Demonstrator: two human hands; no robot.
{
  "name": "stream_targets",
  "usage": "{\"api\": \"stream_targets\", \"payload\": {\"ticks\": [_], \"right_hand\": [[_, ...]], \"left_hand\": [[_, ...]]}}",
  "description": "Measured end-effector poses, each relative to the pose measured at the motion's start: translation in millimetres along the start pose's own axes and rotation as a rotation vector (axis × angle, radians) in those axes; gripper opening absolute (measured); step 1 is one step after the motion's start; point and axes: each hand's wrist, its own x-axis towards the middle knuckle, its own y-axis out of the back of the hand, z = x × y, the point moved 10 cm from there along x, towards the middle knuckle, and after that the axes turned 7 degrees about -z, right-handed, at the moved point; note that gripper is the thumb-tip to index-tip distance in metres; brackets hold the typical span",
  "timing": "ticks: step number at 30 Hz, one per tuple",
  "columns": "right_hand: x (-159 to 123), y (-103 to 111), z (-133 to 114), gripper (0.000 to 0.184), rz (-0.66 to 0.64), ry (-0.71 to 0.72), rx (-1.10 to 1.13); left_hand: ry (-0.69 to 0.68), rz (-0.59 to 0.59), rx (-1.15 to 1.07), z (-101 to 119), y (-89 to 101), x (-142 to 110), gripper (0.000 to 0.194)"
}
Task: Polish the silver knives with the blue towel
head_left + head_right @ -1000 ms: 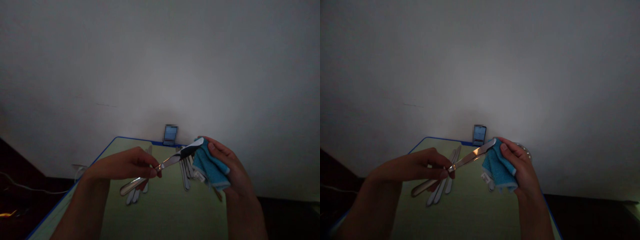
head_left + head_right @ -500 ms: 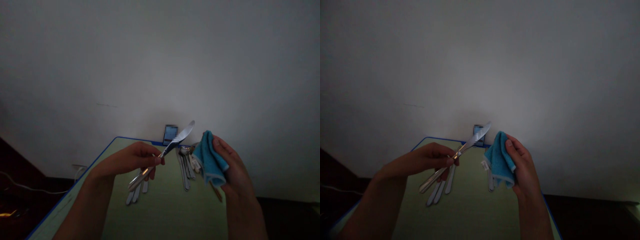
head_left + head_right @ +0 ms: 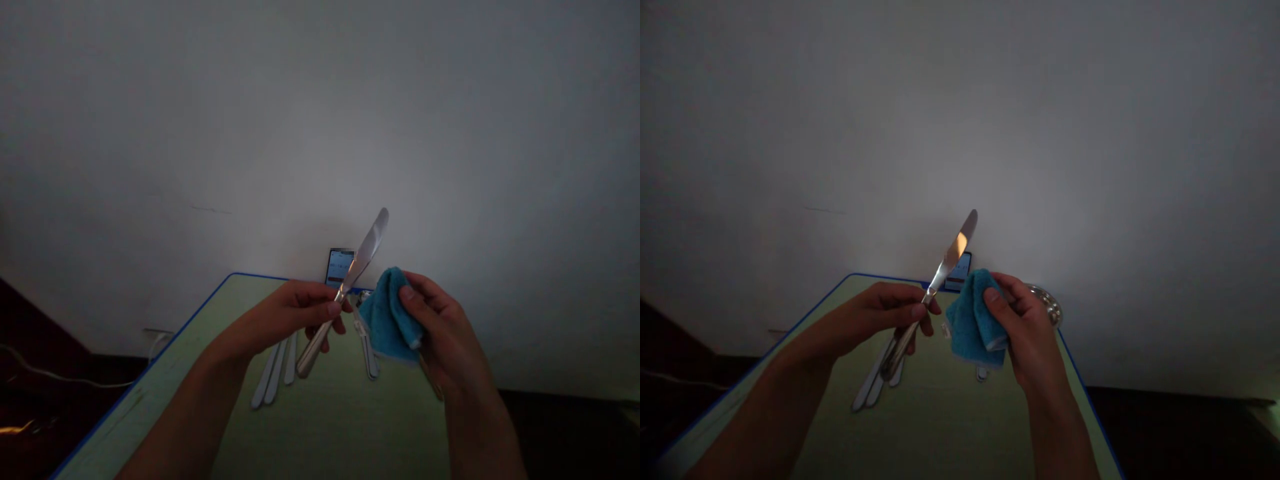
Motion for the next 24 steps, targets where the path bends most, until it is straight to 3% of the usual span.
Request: {"api": "stream_targets", "payload": {"ticks": [11, 15, 24], "right_hand": [[-2.1, -12.0, -5.5, 0.027, -0.055, 0.062, -0.138], [-5.8, -15.8, -9.4, 0.026, -0.063, 0.078, -0.29], [-18.7, -31.0, -42.9, 0.017, 0.042, 0.404, -0.815]], "left_hand": [[-0.13, 0.087, -0.137, 10.7, -7.6, 4.3, 0.031], [-0.138, 0.146, -0.157, 10.3, -6.1, 5.1, 0.038], [-0.041, 0.165, -0.082, 1.2, -6.8, 7.6, 0.043]]}}
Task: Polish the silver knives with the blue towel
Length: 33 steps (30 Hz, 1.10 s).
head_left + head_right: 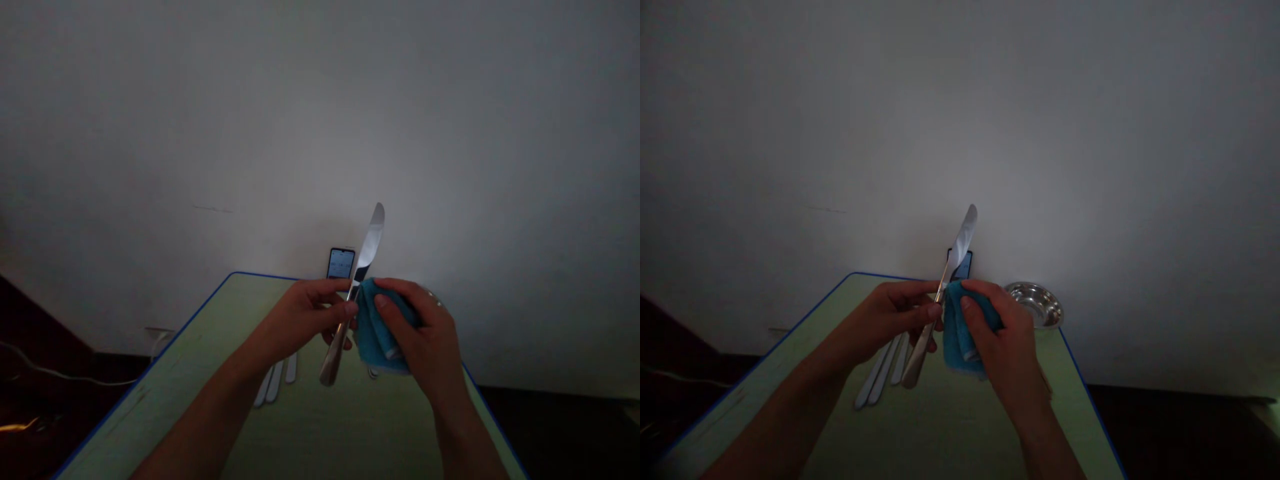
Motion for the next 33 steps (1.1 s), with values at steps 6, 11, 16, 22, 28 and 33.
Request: {"api": "stream_targets", "payload": {"ticks": [6, 11, 16, 22, 28, 33], "right_hand": [[-2.4, -1.6, -27.9, 0.019, 0.043, 0.213, -0.198], [-4.3, -6.0, -36.7, 0.018, 0.039, 0.278, -0.27], [-5.3, -8.7, -34.9, 0.017, 0.022, 0.274, -0.285], [-6.6, -10.8, -35.3, 0.017, 0.007, 0.284, -0.305], [-7.2, -12.5, -35.2, 0.015, -0.01, 0.286, -0.326], [-7.8, -13.5, -34.0, 0.015, -0.013, 0.285, -0.327]], "left_hand": [[0.028, 0.023, 0.039, -0.9, -0.1, -0.4, 0.039], [0.014, 0.013, 0.058, -0.2, -1.3, 0.7, 0.032], [-0.03, -0.006, 0.055, 2.5, -2.1, 1.6, 0.028], [-0.032, -0.001, 0.049, -1.0, -0.5, 3.3, 0.029], [-0.009, -0.032, -0.005, -6.9, -2.7, 3.8, 0.029], [-0.013, -0.062, -0.014, -8.7, -3.6, 2.9, 0.03]]}}
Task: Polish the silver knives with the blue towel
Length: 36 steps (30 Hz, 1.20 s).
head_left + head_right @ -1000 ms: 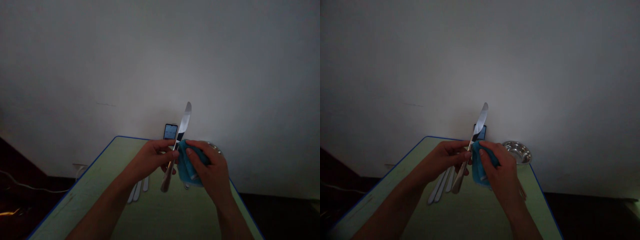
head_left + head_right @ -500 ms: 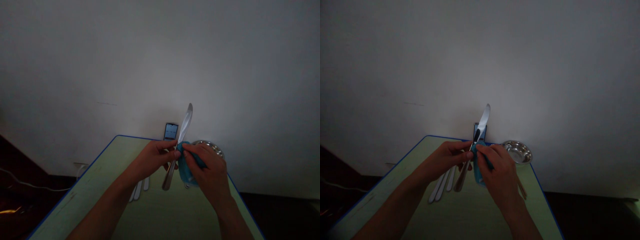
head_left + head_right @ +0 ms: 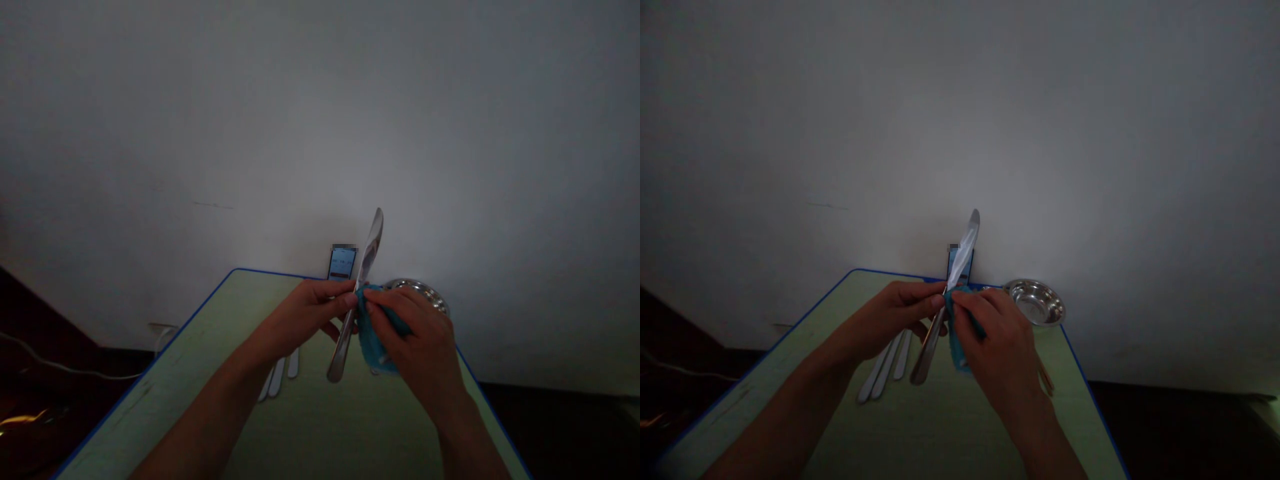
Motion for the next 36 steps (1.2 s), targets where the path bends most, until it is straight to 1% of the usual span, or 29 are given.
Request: {"api": "stream_targets", "payload": {"ticks": [9, 14, 19, 25, 30, 36], "right_hand": [[0.3, -0.3, -2.8, 0.014, -0.004, 0.015, -0.019], [0.5, -3.9, -3.3, 0.014, -0.035, 0.023, -0.024], [0.5, -7.5, -6.3, 0.014, -0.06, 0.034, -0.01], [-0.3, -10.4, -9.6, 0.014, -0.088, 0.064, 0.003], [-2.4, -10.8, -12.3, 0.014, -0.108, 0.092, -0.002], [-2.9, -12.7, -12.8, 0.013, -0.148, 0.092, -0.001]], "left_hand": [[-0.002, 0.025, -0.034, -4.9, 8.4, 2.5, 0.031], [0.006, 0.035, -0.053, -6.5, 11.3, 1.9, 0.03], [0.008, 0.078, -0.073, -8.3, 17.2, 1.8, 0.031], [0.012, 0.104, -0.084, -7.3, 18.5, 2.2, 0.032], [0.004, 0.147, -0.097, -6.0, 22.0, 1.6, 0.029], [-0.005, 0.163, -0.079, -4.9, 24.2, 2.0, 0.024]]}}
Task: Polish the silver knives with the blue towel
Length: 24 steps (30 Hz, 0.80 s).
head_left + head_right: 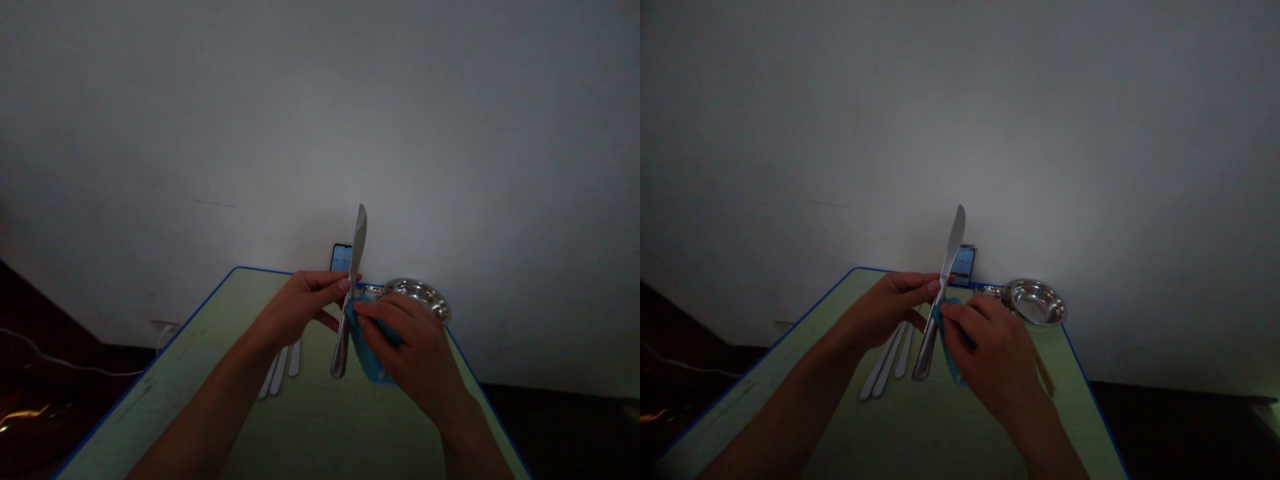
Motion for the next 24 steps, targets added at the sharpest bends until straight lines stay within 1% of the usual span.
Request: {"api": "stream_targets", "payload": {"ticks": [1, 16, 20, 24], "right_hand": [[0.1, 0.6, -0.3, 0.013, 0.003, 0.002, -0.004], [-7.8, -16.1, 0.6, 0.013, -0.218, -0.012, 0.009], [-8.6, -18.7, -1.8, 0.014, -0.249, 0.001, 0.006], [-9.3, -20.8, -4.4, 0.015, -0.269, 0.013, 0.019]], "left_hand": [[0.001, 0.005, 0.0, 0.0, 0.6, 0.1, 0.024], [0.011, 0.098, -0.004, 4.0, 9.3, -1.7, 0.026], [-0.002, 0.114, 0.0, 5.2, 11.9, -1.9, 0.025], [-0.01, 0.153, 0.013, 6.0, 16.9, -2.9, 0.028]]}}
